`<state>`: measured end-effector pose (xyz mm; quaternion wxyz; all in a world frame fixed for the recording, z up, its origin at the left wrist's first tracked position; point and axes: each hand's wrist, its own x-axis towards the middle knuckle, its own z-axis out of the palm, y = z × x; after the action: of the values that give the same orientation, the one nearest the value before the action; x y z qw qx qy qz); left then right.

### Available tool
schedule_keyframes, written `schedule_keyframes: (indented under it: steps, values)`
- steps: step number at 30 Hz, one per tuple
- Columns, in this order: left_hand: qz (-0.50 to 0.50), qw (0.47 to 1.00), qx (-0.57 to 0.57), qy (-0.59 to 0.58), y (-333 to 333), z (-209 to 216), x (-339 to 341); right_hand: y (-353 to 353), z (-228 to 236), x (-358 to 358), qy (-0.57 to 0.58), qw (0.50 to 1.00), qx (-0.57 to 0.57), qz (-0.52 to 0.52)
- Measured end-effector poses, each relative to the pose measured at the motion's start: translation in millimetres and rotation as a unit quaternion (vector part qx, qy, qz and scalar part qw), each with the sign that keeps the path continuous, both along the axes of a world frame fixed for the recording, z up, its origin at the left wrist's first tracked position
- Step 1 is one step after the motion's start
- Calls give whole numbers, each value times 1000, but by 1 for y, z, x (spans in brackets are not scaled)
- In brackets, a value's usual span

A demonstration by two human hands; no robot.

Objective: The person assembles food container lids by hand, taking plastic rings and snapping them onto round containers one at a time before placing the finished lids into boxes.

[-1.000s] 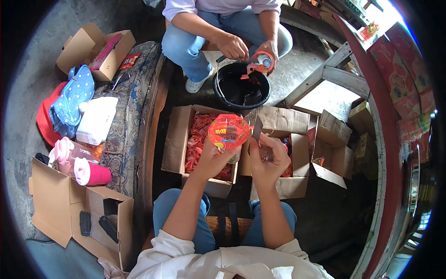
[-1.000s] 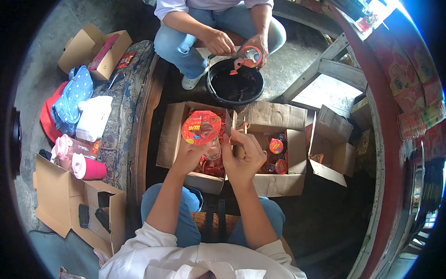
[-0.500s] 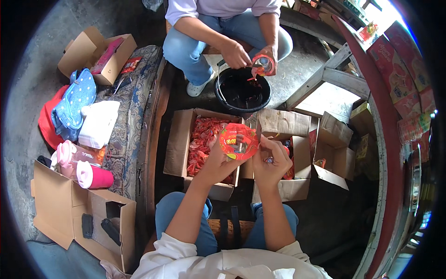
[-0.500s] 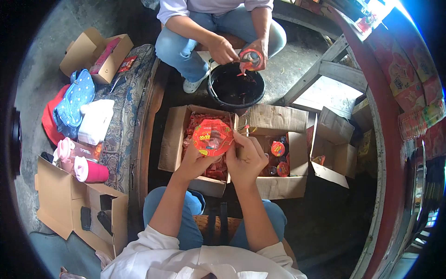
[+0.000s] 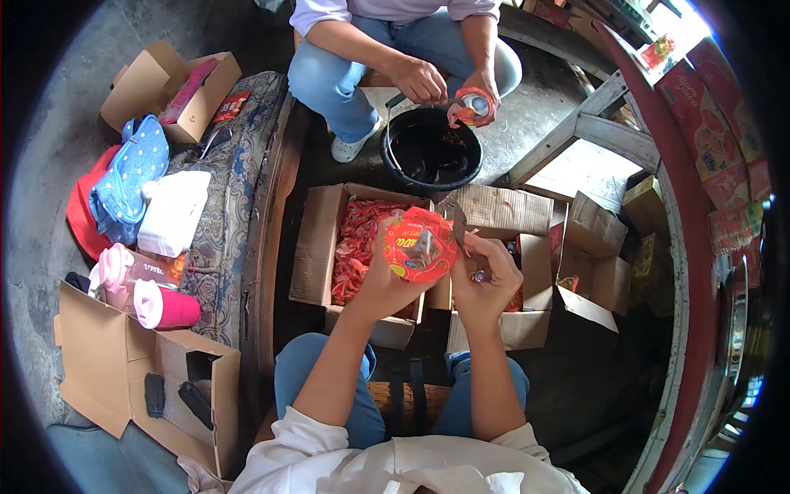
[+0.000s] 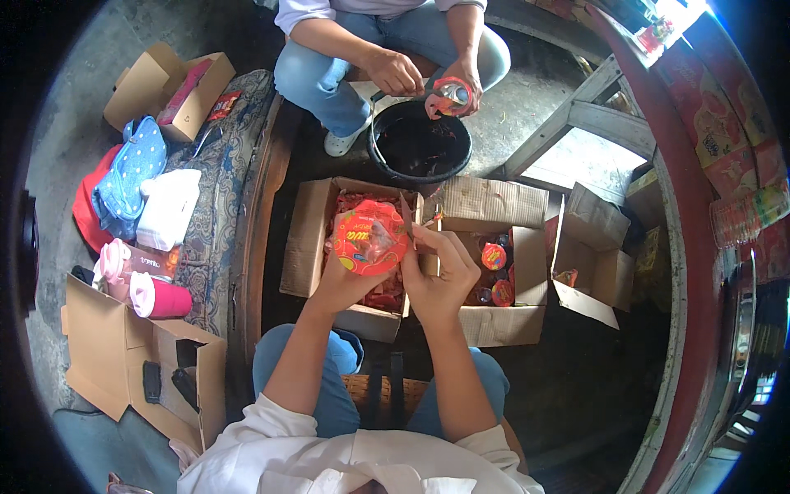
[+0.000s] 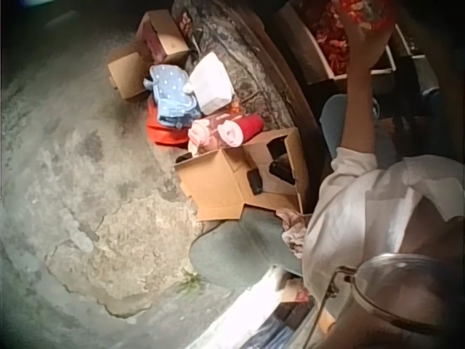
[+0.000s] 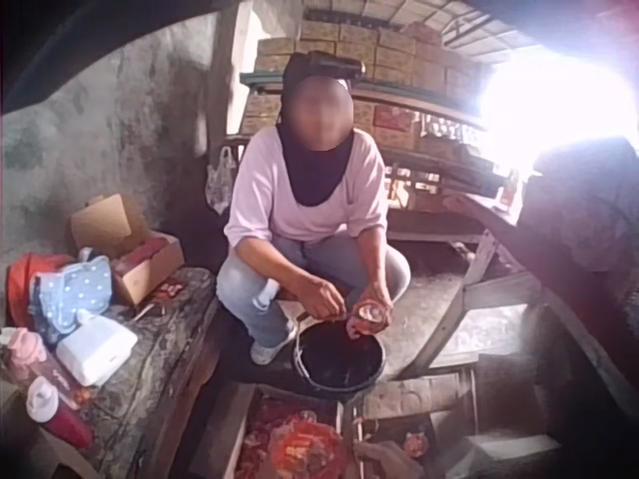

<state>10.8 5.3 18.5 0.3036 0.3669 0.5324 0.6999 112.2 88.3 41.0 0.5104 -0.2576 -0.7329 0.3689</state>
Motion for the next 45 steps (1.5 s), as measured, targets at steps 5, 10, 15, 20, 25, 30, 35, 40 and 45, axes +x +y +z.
schedule_keyframes:
  steps: [5,10,15,20,25,30,35,40,45]
  values:
    - [-13,996,-27,83,2,-3,-7,1,-1,0,66,994,-86,16]
    - [-54,994,-8,-94,0,-1,2,0,-5,1,89,986,-136,25]
    - [-20,999,28,7,4,-4,-2,0,-3,0,34,999,9,-34]
    - [-1,997,14,70,3,-8,-3,-7,6,-2,-4,996,71,-56]
    - [39,992,-12,121,3,-9,-5,-7,5,-2,-3,996,82,-48]
    - [34,997,-20,59,4,-10,-2,-9,3,-2,-6,996,70,-47]
    - [2,1000,-1,-1,2,-18,-4,-11,1,-3,-2,997,70,-35]
    - [-29,999,27,2,-5,-25,-7,-12,4,-5,-2,997,72,-33]
    - [-68,992,5,-105,-4,-9,-1,-12,3,-8,11,997,69,-36]
